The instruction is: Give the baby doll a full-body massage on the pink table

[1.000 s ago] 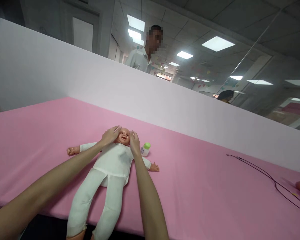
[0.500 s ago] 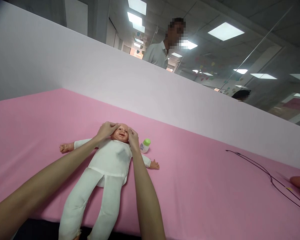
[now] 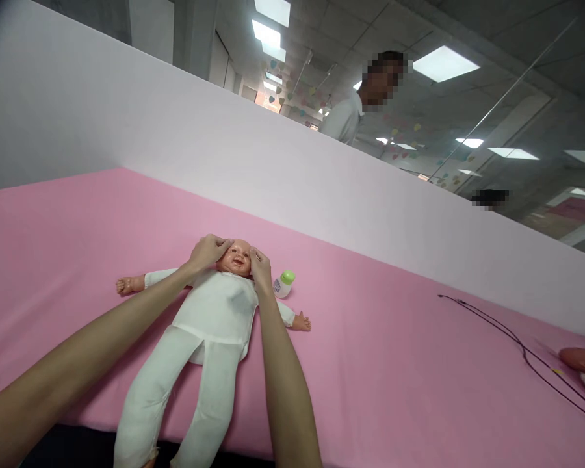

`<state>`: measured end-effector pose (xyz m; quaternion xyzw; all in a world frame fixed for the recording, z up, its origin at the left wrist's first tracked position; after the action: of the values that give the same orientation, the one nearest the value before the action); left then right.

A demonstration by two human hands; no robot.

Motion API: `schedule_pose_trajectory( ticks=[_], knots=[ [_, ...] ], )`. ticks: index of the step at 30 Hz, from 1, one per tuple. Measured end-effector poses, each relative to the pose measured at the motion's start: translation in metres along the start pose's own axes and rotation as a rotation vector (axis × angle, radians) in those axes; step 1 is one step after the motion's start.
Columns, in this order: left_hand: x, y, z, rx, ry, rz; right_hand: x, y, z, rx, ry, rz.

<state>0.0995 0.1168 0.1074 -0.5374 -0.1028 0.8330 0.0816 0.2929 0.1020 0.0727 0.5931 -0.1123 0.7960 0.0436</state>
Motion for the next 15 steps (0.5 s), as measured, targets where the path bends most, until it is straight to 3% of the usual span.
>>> schedule_pose_trajectory(
  ticks=[8, 15],
  knots=[
    [-0.005, 0.004, -0.001, 0.033, 0.037, -0.02, 0.008, 0.003, -0.008, 0.099, -0.02, 0.037],
    [0.001, 0.001, 0.001, 0.007, -0.089, 0.03, -0.007, -0.007, -0.001, 0.009, 0.047, 0.01]
  ],
)
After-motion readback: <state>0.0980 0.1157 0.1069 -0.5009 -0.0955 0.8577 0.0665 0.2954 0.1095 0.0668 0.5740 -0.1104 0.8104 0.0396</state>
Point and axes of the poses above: each hand's wrist, its own y-axis away from the middle knuckle, its own z-axis out of the back of the hand, x = y × z, the point moved 10 cm from there along -y, towards the middle knuckle, and after that the axes turned 8 degrees about y, right-handed, at the moved point
